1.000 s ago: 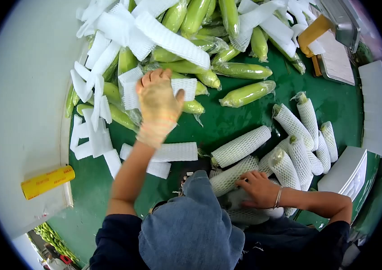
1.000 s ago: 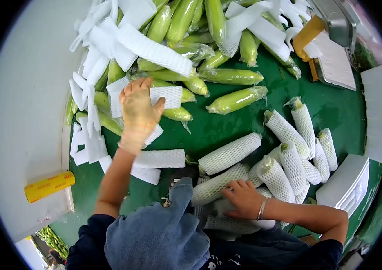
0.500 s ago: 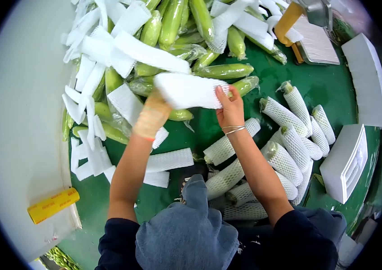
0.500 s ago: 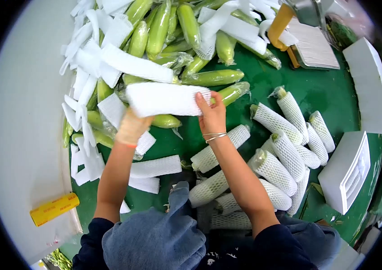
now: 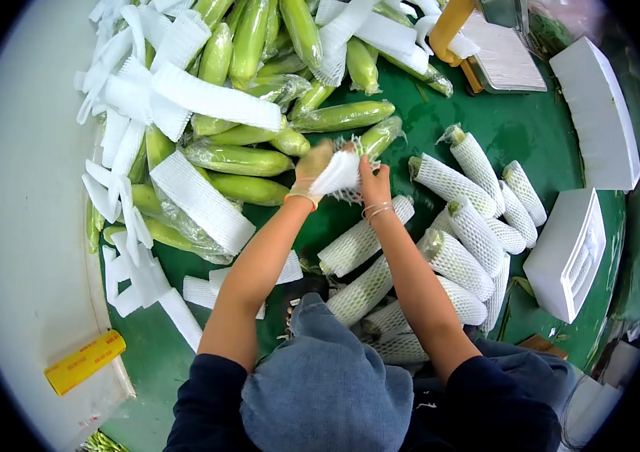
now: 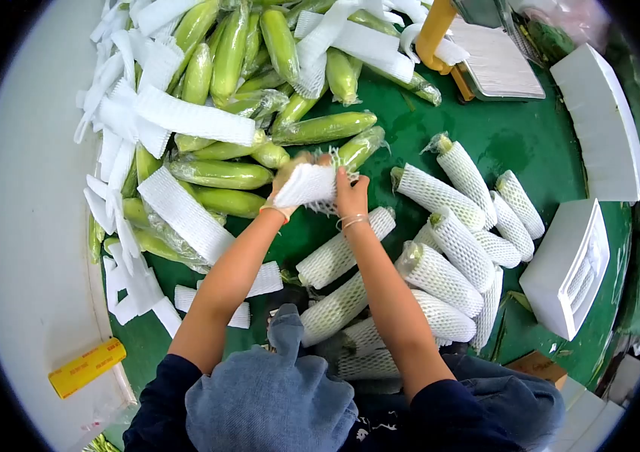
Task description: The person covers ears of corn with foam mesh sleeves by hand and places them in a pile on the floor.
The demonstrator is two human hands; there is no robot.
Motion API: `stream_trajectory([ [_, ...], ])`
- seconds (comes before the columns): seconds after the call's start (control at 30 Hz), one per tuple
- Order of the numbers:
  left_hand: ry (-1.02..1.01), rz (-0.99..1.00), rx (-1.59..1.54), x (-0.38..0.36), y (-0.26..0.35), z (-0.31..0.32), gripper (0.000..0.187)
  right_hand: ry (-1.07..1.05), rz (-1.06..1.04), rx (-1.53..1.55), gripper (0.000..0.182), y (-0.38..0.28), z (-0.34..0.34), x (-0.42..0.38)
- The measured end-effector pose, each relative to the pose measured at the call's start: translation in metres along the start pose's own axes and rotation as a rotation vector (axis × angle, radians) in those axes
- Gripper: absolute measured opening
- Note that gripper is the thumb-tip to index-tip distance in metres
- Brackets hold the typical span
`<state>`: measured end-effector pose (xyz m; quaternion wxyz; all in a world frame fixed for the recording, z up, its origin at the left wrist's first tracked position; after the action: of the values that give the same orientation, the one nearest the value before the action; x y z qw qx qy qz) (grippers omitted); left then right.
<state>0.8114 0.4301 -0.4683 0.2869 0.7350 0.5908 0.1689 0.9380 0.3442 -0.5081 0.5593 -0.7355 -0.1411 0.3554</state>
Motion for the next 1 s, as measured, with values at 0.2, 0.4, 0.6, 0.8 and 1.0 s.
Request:
stream_trajectory([
  [0.2,-0.253,0.071,-0.837,-0.101,0.049,-0.049,0.028,-0.217,-0.169,-0.332,0.036,-0.102,-0.048,-0.081],
  [0.4,0.177,0.294,-0.347,-0.101,0.033,-0.085,0.027,-0.44,-0.073,-0.098,0.027,-0.136,0.004,-0.059],
  [0.6,0.491,0.308,0.189,-0.034,-0.028,-0.032,0.011,0.021,-0.078,-0.087,0.021,0.007,0.046,0.01],
  [0.8,0.358,-0.132,-0.269,-0.004,-0.036,-0.033,0.032,-0.433,-0.365,-0.199,0.03,-0.064,0.032,0.002],
  [1.0,-0.4,-0.287,-0.27,-0.106,0.036,-0.031,0.034,-0.914,-0.419,-0.705,0.075,-0.139,-0.014,-0.07],
])
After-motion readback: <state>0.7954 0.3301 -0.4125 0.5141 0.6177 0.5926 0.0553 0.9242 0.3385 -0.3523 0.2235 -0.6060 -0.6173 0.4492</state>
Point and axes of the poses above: each hand's wrist, its own x-axis towards the middle knuckle, its own z-axis out of the palm, y = z × x, the point moved 7 cm from there along x, towards the middle knuckle, and after that the axes turned 8 degrees about y, right-handed, at the moved point
